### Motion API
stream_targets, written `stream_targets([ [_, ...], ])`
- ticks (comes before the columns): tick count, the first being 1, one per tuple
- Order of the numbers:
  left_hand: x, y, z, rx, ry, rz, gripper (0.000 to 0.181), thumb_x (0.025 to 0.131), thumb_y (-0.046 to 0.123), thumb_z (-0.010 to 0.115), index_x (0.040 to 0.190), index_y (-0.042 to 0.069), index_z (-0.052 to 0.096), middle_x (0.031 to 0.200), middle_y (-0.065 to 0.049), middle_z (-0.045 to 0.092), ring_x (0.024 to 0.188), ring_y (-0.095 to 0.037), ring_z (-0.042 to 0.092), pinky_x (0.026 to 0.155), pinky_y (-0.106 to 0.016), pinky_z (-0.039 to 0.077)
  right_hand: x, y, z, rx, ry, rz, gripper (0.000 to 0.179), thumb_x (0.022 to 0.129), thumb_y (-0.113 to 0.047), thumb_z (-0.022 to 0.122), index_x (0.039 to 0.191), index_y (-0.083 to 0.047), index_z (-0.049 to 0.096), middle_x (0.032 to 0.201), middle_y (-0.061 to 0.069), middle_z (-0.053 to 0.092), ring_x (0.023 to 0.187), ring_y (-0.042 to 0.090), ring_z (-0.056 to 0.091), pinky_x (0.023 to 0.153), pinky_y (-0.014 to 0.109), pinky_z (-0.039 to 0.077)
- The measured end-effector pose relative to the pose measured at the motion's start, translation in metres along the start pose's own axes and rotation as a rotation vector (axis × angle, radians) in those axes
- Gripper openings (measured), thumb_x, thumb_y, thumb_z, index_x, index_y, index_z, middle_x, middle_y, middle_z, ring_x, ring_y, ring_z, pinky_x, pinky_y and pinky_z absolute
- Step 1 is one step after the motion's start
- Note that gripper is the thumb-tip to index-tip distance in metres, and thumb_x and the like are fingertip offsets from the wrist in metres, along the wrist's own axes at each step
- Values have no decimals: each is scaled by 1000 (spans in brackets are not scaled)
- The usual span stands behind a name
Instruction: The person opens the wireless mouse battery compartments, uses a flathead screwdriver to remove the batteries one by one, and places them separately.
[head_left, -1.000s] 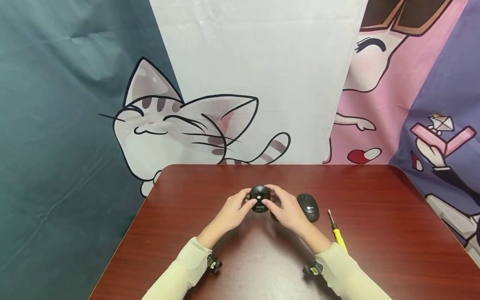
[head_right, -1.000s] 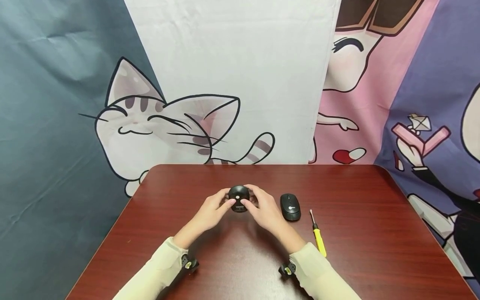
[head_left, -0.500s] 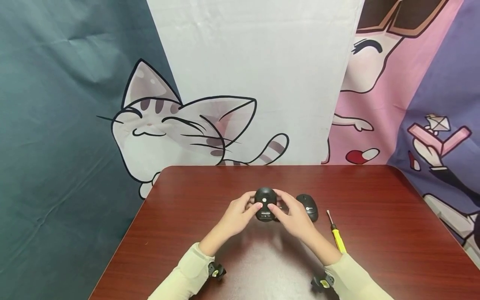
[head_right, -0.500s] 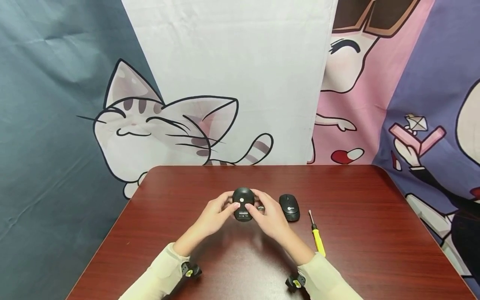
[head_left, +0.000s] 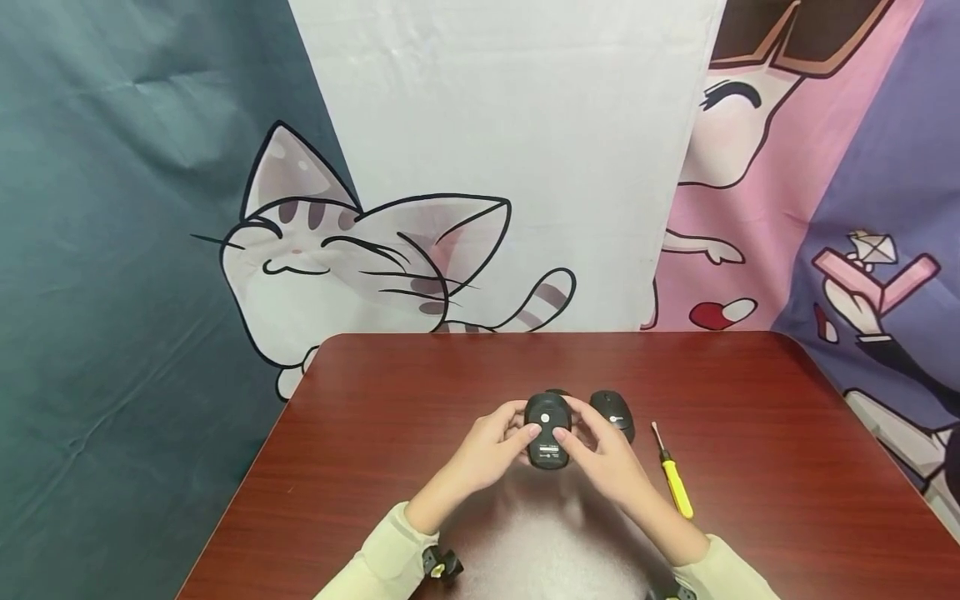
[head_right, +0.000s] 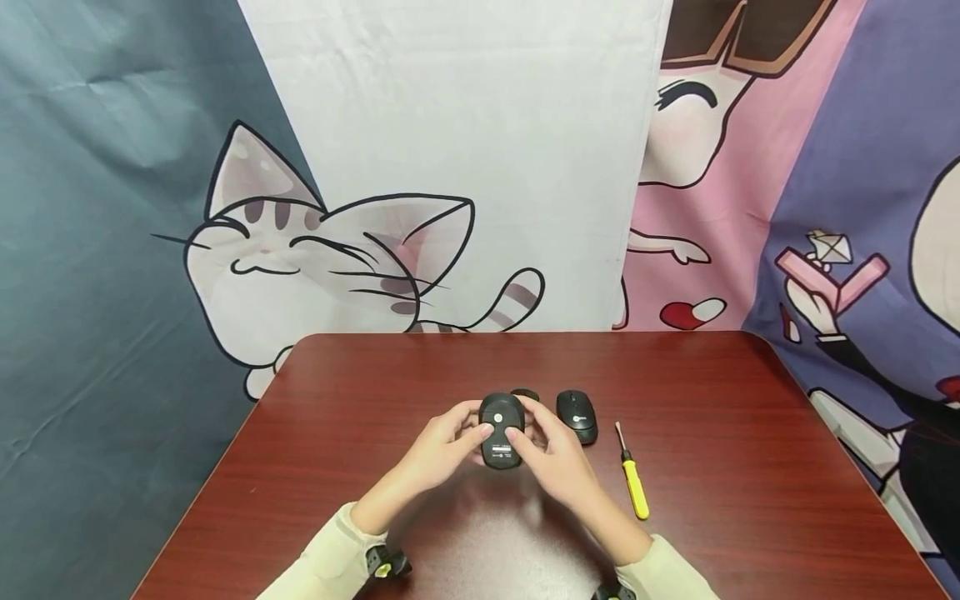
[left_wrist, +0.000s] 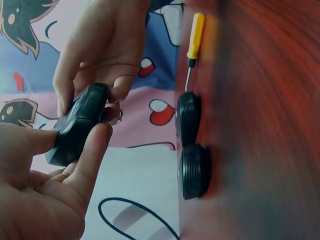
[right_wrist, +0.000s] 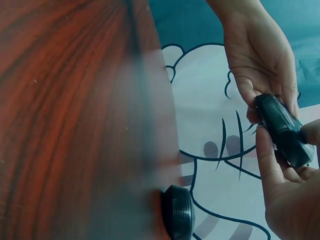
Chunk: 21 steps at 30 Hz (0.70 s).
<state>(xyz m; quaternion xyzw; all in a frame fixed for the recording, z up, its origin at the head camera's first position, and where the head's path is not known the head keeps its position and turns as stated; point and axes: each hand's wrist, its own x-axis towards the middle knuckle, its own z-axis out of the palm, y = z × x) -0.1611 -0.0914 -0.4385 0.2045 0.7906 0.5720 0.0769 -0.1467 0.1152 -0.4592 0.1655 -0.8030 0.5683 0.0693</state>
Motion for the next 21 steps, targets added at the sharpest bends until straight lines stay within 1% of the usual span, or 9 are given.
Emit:
stream_targets([
  [2,-1,1,2,-1,1,-5,38,103,17,59,138,1,54,102,-12,72,79,-17,72,69,-37,65,-4,-1,-1,7,3,28,45,98,-15,68,140,-7,55,108,5,68,107,20,68,100,26,55],
  [5,-3,1,5,6,-6,-6,38,104,18,59,137,0,55,102,-12,72,78,-14,72,67,-31,64,-8,-1,-2,17,2,74,46,98,-17,68,141,-8,54,109,6,69,106,19,68,95,20,55],
  [7,-4,2,6,7,-16,-7,38,104,19,59,136,0,55,101,-12,72,78,-11,71,67,-28,64,-11,-2,-2,27,6,106,47,98,-18,68,142,-8,54,110,6,68,106,16,68,92,19,55],
  [9,-5,3,7,6,-24,-10,39,104,19,59,136,-1,54,100,-11,71,77,-9,71,66,-27,63,-13,-3,-2,49,7,134,48,99,-19,68,142,-8,53,110,8,68,104,13,68,88,20,57],
  [14,-7,6,10,7,-35,-35,40,103,20,59,138,1,54,97,-6,70,75,-7,70,66,-28,64,-18,-5,-3,85,5,169,48,99,-20,67,143,-7,52,107,10,67,96,10,68,79,23,59],
  [17,-9,8,11,-6,-39,-43,40,103,20,59,138,1,54,95,-6,70,74,-8,70,67,-32,65,-20,-6,-4,90,0,176,48,99,-20,67,143,-8,52,106,10,67,95,10,68,79,23,59],
  [21,-11,8,12,-11,-43,-50,39,103,20,60,138,2,54,94,-5,69,75,-9,70,67,-30,65,-22,-7,-4,100,-7,172,47,100,-20,66,143,-8,52,106,10,67,96,11,68,80,23,59],
])
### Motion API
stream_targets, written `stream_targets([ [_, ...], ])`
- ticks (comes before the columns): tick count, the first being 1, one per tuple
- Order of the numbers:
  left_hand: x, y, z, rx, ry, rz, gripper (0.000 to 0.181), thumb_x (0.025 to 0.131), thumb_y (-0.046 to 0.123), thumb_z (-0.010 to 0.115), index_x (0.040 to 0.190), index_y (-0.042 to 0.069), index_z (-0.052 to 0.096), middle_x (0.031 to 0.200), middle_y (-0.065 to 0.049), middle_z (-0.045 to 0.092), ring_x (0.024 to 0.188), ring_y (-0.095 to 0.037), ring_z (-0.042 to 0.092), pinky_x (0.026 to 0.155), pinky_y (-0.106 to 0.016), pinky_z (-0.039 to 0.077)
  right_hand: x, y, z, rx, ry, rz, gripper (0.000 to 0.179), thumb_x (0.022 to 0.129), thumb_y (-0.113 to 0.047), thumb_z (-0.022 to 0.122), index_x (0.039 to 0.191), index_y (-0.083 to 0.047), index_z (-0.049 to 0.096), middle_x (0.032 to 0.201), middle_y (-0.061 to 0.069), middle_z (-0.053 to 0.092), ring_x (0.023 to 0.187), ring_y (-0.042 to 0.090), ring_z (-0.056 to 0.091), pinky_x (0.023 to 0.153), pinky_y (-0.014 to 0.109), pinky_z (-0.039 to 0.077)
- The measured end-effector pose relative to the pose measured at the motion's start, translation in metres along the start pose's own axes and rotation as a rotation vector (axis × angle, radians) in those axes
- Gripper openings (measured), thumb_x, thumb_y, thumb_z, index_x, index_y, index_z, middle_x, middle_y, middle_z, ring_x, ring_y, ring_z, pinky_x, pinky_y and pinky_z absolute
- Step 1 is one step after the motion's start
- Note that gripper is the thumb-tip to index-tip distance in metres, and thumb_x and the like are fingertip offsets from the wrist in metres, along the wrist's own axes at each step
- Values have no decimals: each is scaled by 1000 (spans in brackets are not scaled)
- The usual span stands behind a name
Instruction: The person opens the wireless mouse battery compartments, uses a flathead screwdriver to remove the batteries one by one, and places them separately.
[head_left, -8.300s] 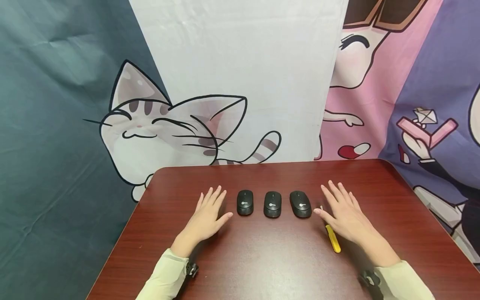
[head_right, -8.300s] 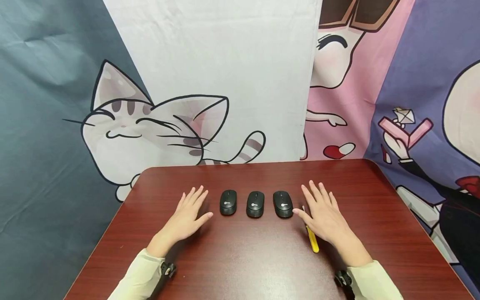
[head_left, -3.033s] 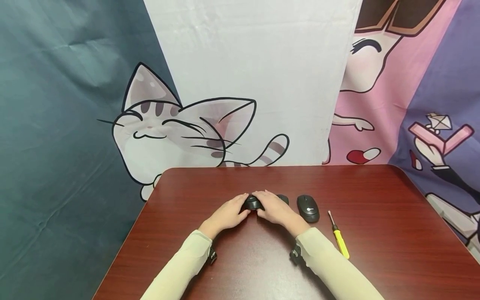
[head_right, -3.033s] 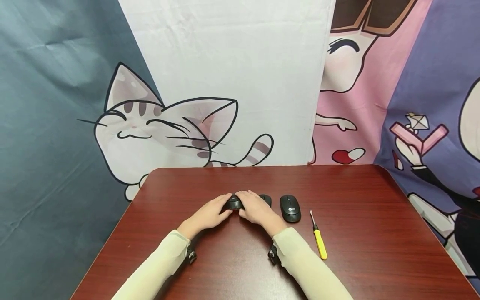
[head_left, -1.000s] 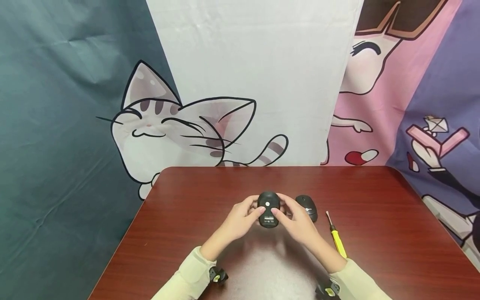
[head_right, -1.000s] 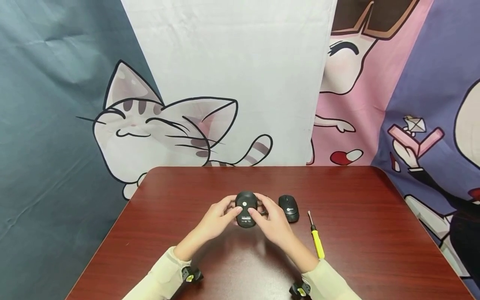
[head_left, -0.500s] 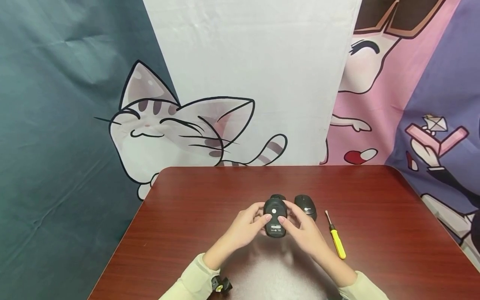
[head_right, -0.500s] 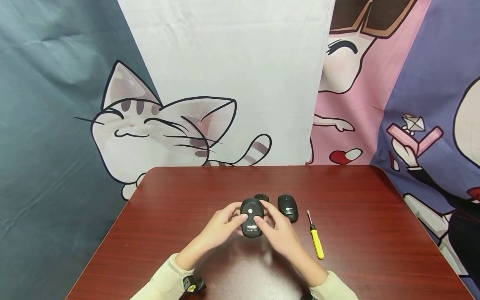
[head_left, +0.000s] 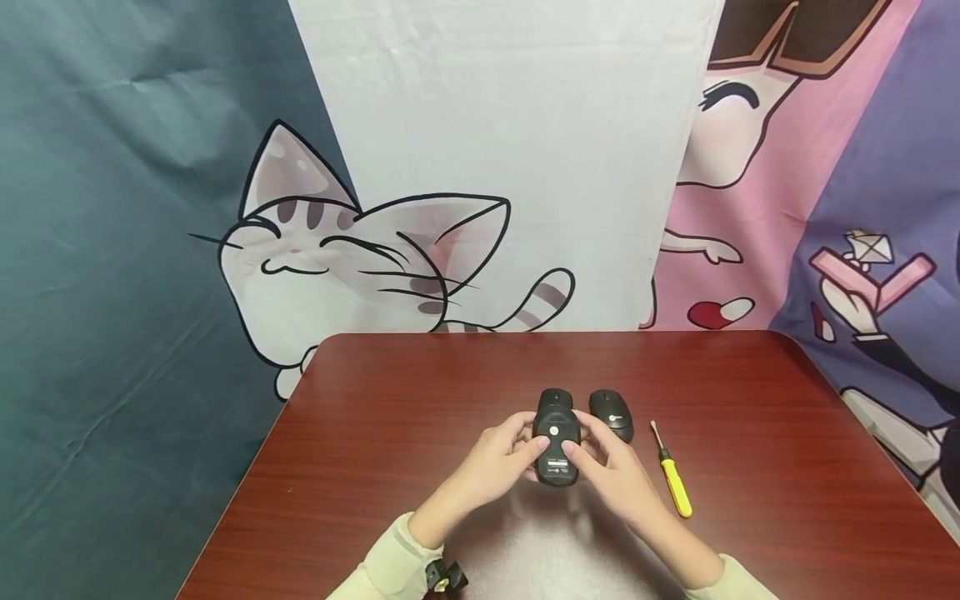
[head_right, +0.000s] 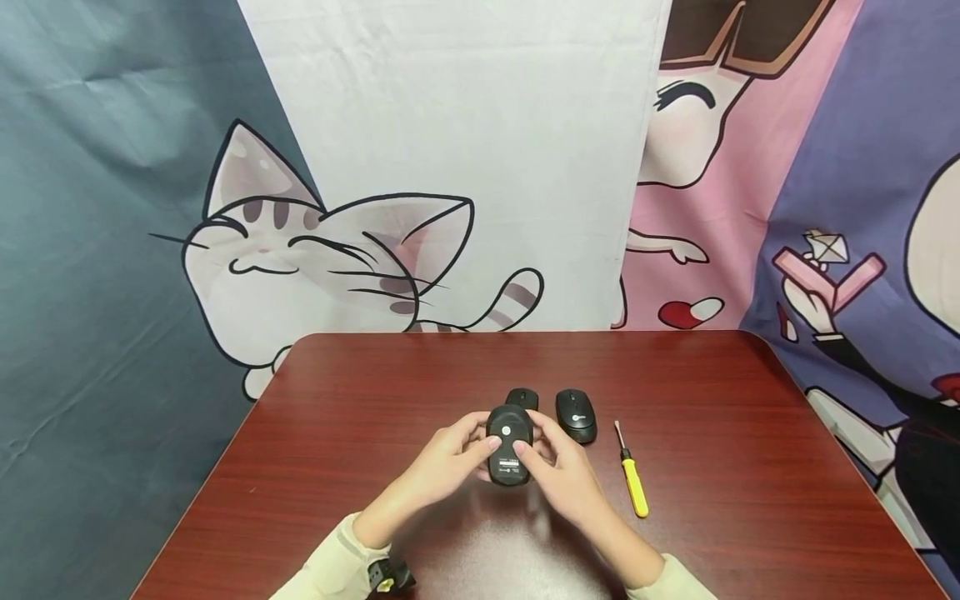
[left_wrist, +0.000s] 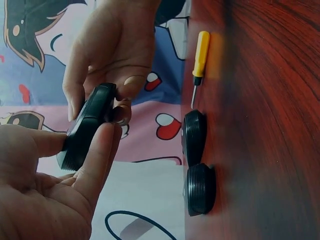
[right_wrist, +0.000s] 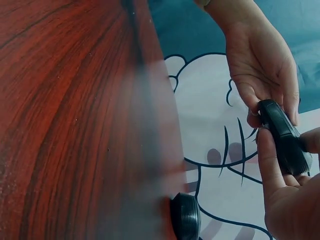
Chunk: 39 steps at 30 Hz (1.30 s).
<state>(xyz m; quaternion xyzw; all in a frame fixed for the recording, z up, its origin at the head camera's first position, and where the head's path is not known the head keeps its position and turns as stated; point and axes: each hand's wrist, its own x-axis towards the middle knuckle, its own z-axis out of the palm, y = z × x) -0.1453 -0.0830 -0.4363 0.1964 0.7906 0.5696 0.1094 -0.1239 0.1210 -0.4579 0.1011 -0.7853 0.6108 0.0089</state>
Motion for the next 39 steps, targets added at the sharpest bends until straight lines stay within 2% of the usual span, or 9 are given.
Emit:
stream_targets([
  [6,1,-1,3,-8,0,-11,39,103,22,59,137,1,54,94,-5,69,76,-9,70,65,-24,63,-3,0,0,-4,6,22,48,99,-22,67,143,-9,52,107,9,68,98,10,69,82,23,58],
  [12,2,-2,4,-46,1,-18,41,103,21,59,137,-1,53,103,-11,71,78,-12,72,65,-26,64,-4,1,0,-7,15,23,48,99,-21,67,143,-8,53,107,9,67,98,10,69,82,22,58],
  [15,3,-1,4,-21,9,-24,40,105,25,55,138,2,54,107,-10,71,79,-12,71,67,-25,63,-4,1,-1,-5,16,14,47,100,-21,66,142,-7,53,107,10,67,96,10,68,81,22,59],
  [19,5,1,3,56,40,-23,39,106,32,49,136,7,57,102,-5,71,75,-10,68,70,-25,60,-4,0,0,-7,20,19,47,99,-21,67,142,-7,53,106,10,67,95,10,68,79,23,59],
  [26,10,3,4,13,38,-38,37,107,32,48,130,5,60,91,-9,72,60,-18,68,59,-35,63,-4,-2,0,-1,18,21,45,98,-20,68,140,-8,55,103,9,67,90,11,68,77,23,58],
  [31,14,2,6,84,59,-56,37,107,36,46,126,10,64,86,-6,73,53,-14,66,60,-28,60,-5,-2,0,6,14,30,45,98,-21,68,139,-9,56,104,9,68,91,12,69,77,23,58],
  [33,15,3,6,134,76,-50,37,107,37,45,124,12,66,89,-5,74,58,-12,67,65,-26,58,-5,-2,1,10,11,39,45,98,-22,68,140,-9,56,104,9,68,92,12,69,77,23,58],
  [39,17,4,7,255,117,-26,38,106,41,44,117,16,70,104,-2,75,91,-13,67,79,-31,56,-6,-2,0,26,11,57,45,98,-21,68,140,-8,56,105,10,67,91,12,69,74,24,59],
])
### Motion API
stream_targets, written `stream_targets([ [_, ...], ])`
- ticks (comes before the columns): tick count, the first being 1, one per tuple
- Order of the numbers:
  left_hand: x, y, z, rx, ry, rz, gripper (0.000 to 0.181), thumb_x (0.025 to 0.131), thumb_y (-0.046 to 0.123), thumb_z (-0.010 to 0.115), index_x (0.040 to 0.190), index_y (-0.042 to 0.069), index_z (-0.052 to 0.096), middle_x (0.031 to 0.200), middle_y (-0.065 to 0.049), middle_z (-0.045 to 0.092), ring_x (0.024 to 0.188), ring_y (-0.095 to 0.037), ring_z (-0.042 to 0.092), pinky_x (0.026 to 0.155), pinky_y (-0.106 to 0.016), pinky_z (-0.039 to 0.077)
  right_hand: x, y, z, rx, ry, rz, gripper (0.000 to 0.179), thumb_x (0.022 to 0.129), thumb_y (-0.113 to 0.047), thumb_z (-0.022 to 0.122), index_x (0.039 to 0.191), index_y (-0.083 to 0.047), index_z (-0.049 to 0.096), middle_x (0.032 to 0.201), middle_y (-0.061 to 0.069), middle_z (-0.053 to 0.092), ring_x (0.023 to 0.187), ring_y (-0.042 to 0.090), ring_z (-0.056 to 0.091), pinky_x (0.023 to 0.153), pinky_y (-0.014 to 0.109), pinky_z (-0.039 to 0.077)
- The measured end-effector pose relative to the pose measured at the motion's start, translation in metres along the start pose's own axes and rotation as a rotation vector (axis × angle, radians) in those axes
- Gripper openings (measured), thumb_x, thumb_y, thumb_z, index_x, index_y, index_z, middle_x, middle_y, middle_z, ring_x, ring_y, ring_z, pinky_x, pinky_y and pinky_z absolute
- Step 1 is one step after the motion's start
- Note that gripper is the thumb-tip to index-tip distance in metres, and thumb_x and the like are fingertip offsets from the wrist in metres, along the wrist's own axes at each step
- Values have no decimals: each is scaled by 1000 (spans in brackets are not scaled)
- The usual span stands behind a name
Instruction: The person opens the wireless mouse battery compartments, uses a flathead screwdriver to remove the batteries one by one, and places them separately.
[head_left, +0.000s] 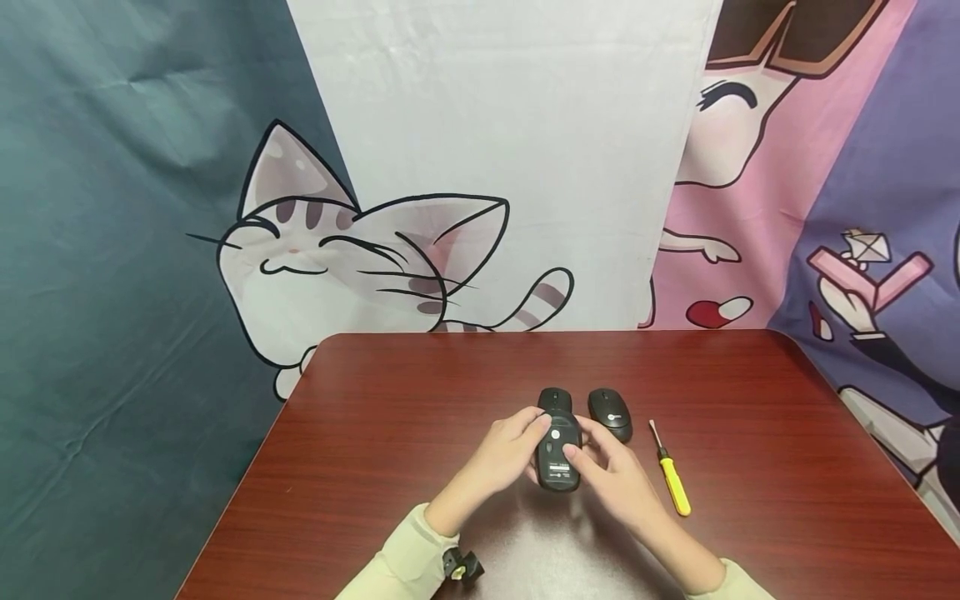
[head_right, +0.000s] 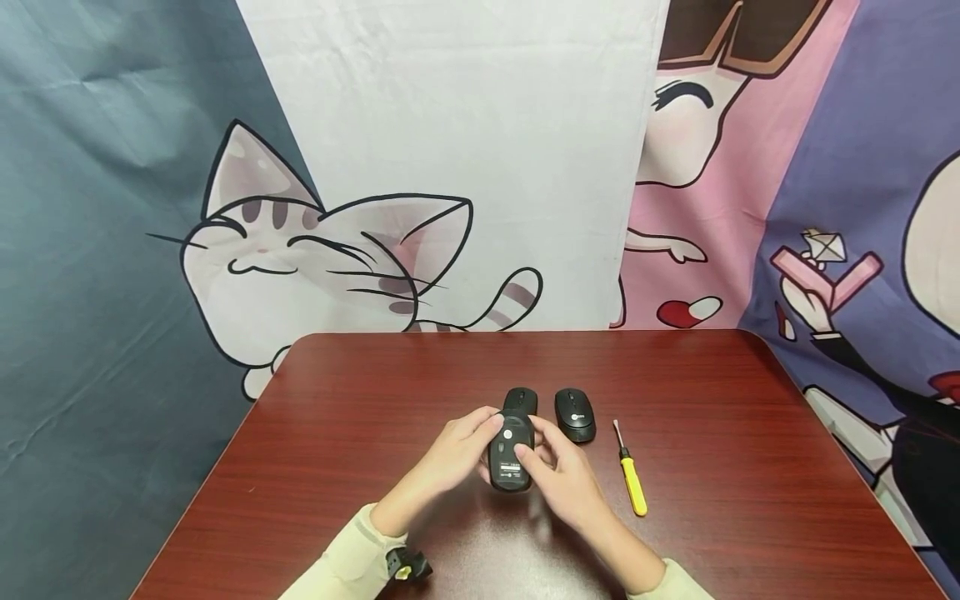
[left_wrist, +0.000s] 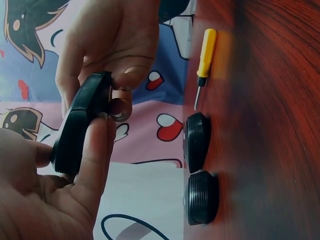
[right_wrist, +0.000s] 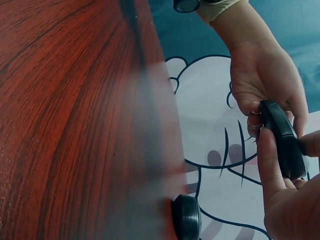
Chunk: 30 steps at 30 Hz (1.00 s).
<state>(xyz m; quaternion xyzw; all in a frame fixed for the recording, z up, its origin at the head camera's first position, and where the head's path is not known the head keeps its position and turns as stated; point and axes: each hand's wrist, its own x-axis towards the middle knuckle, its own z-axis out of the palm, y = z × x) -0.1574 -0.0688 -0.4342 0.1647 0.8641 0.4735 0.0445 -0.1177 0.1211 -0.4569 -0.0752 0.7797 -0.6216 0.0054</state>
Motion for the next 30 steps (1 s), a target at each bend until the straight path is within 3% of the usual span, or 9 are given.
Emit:
stream_targets([
  [6,-1,-1,4,42,9,12,40,107,44,42,117,18,69,104,-2,75,96,-17,68,82,-37,56,-2,-1,0,-47,30,27,42,98,-24,68,137,-11,59,104,8,68,90,11,66,73,23,57],
  [13,-1,-3,8,62,19,51,39,109,42,38,116,17,67,101,-4,75,95,-17,68,81,-36,57,-3,-2,2,-53,57,78,40,99,-25,65,137,-13,60,107,9,68,90,13,66,72,24,57],
  [23,-1,-6,11,64,39,49,40,109,44,36,113,17,66,99,-3,74,92,-16,67,77,-34,56,-1,-1,6,-61,75,97,39,100,-28,65,136,-13,60,114,8,70,92,13,66,74,24,57],
  [30,-1,-5,12,81,53,51,41,110,44,34,109,17,65,94,-2,73,86,-15,66,73,-33,55,-2,-1,8,-125,111,71,29,101,-28,63,128,-17,63,100,3,70,89,12,63,77,24,51],
])
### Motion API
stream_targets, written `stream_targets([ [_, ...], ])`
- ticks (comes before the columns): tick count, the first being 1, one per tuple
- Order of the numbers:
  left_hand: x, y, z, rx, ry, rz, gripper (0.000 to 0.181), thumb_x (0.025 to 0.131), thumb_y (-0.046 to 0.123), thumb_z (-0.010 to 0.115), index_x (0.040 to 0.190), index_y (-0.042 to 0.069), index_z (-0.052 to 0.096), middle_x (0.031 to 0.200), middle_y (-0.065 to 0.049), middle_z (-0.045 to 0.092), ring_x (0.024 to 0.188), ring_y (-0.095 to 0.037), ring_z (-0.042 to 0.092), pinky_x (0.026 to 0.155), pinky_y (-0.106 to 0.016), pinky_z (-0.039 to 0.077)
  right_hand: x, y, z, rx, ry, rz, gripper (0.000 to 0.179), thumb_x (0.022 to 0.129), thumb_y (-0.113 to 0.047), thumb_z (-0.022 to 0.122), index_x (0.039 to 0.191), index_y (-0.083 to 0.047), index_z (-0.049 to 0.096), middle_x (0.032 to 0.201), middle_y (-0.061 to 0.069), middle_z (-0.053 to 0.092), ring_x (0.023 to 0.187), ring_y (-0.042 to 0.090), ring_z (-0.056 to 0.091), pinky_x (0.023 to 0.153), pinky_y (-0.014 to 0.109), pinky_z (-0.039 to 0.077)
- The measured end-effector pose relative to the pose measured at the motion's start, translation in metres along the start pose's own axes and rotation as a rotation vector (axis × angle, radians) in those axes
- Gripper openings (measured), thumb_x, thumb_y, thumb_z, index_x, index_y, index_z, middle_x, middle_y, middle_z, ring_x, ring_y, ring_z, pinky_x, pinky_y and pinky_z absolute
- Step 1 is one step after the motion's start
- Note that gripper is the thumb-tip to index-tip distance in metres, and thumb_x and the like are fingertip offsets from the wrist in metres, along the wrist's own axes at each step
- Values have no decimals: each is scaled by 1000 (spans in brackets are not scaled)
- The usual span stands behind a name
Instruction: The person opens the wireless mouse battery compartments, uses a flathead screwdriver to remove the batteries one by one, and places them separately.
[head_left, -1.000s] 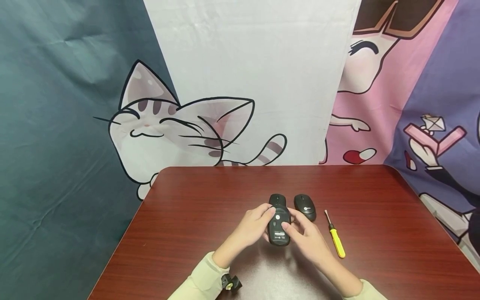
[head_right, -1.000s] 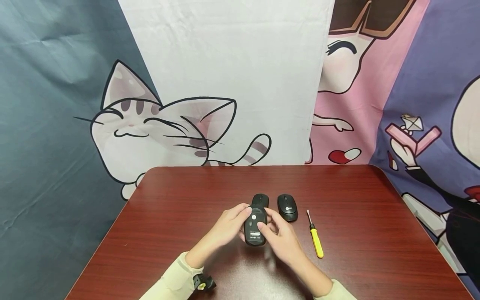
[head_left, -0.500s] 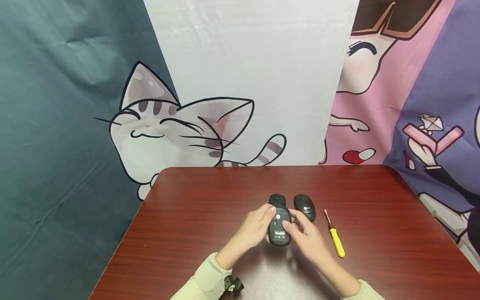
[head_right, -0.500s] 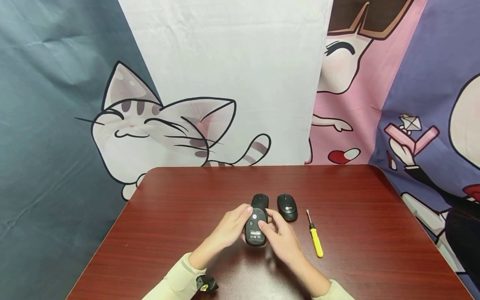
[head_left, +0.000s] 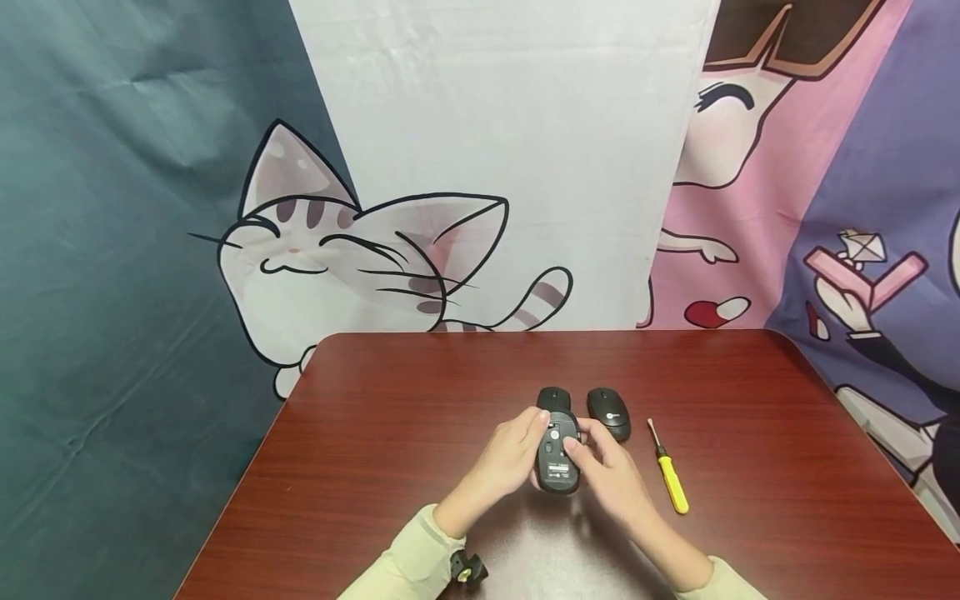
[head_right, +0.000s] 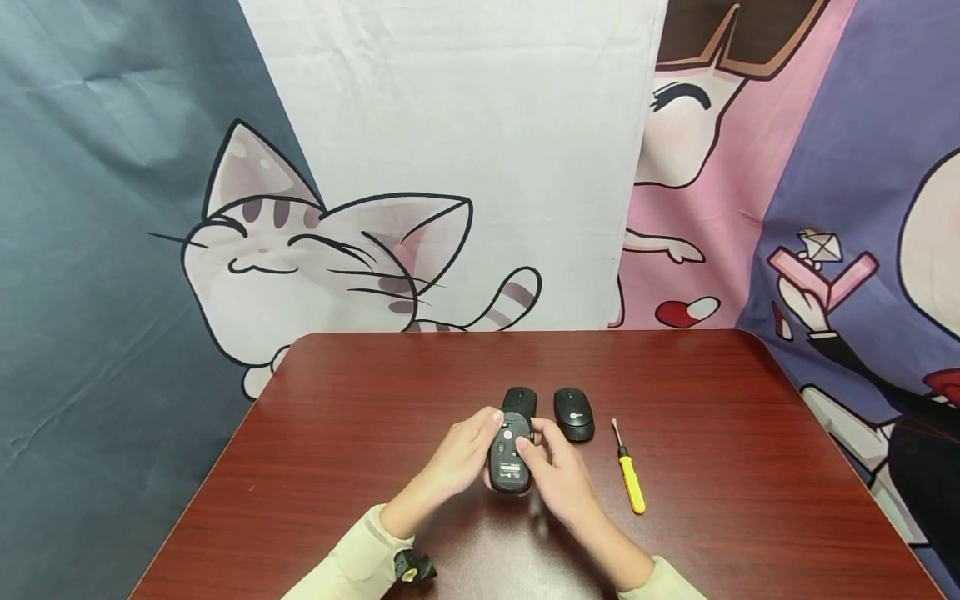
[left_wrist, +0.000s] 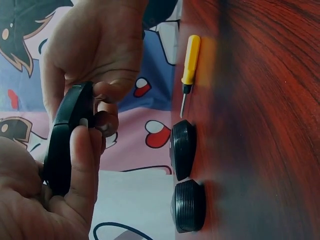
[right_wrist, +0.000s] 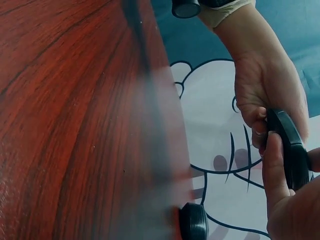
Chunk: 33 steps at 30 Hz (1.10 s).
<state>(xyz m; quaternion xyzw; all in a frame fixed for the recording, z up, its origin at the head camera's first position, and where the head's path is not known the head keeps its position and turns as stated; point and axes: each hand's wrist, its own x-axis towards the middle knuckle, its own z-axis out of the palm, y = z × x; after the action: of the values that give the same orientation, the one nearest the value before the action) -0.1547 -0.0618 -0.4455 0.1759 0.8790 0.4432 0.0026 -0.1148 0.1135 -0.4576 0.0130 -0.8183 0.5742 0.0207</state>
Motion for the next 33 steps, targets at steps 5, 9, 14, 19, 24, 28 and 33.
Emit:
stream_targets([
  [5,0,0,0,-66,-28,-31,44,109,46,34,112,15,65,91,-4,72,76,-14,68,69,-30,56,0,0,0,-22,8,-16,29,101,-29,62,128,-17,63,104,1,70,93,11,61,82,26,49],
  [9,-1,1,-1,-260,-97,-99,48,108,49,36,115,11,63,73,-6,68,49,-15,64,58,-45,62,1,-1,-1,14,9,-2,28,101,-27,62,127,-16,64,105,3,70,94,11,61,80,24,51],
  [14,-2,4,-2,-412,-157,-145,37,106,38,45,117,6,62,71,-6,66,46,-17,63,58,-62,59,0,-1,-3,50,0,16,30,102,-26,61,129,-13,63,110,4,71,96,7,62,78,21,54],
  [19,-4,5,-3,-469,-186,-144,31,96,19,59,122,2,58,86,-5,65,53,-19,65,60,-60,61,0,-2,-4,149,-21,52,32,103,-23,60,132,-9,60,112,10,70,90,7,64,71,24,59],
  [24,-7,1,-3,-509,-195,-159,36,93,14,61,127,1,57,91,-5,66,58,-20,66,62,-57,62,-1,-4,-4,148,-27,65,36,103,-24,60,134,-7,59,113,11,70,92,7,64,73,23,58],
  [28,-10,1,-4,-510,-197,-167,37,94,14,61,129,1,57,93,-5,67,58,-20,67,62,-56,62,-1,-4,-4,145,-35,71,38,102,-25,61,136,-7,58,113,10,69,95,9,63,76,22,57],
  [33,-11,2,-7,-516,-204,-153,38,94,14,61,129,0,56,93,-7,67,60,-19,67,64,-59,62,1,-4,-7,118,-49,80,38,102,-28,61,136,-11,59,117,10,69,100,13,63,79,26,56],
])
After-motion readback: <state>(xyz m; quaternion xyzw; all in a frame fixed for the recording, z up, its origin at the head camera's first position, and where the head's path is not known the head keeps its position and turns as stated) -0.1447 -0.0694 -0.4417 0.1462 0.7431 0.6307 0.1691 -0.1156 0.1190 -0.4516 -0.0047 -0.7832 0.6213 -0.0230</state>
